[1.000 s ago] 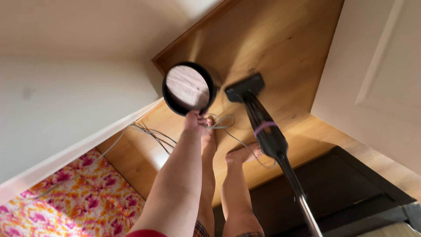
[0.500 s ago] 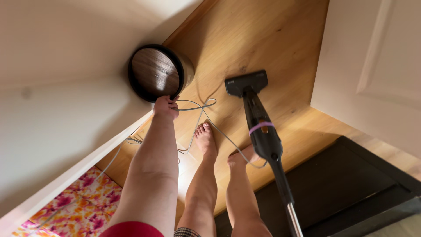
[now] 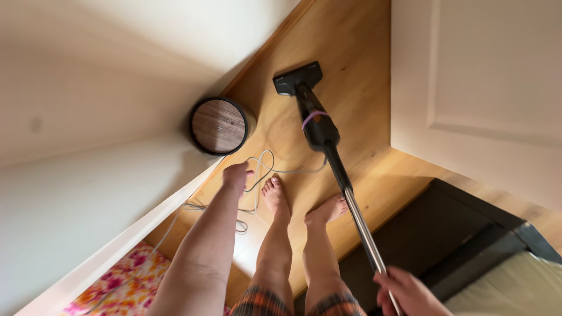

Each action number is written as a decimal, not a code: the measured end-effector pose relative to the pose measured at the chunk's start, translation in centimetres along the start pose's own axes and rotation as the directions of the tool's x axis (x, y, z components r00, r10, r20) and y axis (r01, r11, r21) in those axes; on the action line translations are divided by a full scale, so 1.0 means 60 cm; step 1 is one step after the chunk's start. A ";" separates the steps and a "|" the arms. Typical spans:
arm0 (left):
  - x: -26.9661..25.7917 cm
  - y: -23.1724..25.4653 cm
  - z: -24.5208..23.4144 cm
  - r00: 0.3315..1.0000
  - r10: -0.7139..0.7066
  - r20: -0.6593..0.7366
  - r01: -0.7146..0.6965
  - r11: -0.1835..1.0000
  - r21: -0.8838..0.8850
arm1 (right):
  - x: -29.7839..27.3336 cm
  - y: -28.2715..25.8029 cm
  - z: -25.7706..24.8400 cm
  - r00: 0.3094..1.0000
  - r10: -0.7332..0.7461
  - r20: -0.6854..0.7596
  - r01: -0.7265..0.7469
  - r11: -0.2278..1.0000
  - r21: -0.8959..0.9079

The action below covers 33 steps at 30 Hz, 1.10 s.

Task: The person vacuums the floor of a room by moving a cordless stick vacuum back and forth across different sections of the wooden floor, including near a bed and furniture. The person also handles the power cord and wraps it around the vacuum unit at the conclusion of the cleaning.

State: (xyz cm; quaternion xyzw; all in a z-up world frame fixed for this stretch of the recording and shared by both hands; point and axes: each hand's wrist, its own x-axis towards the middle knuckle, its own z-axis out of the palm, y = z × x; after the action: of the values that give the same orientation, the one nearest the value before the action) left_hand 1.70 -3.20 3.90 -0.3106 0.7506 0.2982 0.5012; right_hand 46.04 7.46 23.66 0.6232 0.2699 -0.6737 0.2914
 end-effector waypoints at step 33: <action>-0.742 -0.056 0.124 0.599 0.503 0.623 -0.700 -0.049 0.713 | -0.259 0.029 -0.004 0.982 -0.175 -0.073 0.189 0.942 0.277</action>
State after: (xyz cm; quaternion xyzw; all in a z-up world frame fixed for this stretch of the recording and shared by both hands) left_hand 22.07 7.77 42.79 0.4312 0.7790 0.0188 0.4548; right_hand 48.27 7.31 39.11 0.6467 0.2341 -0.7144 0.1292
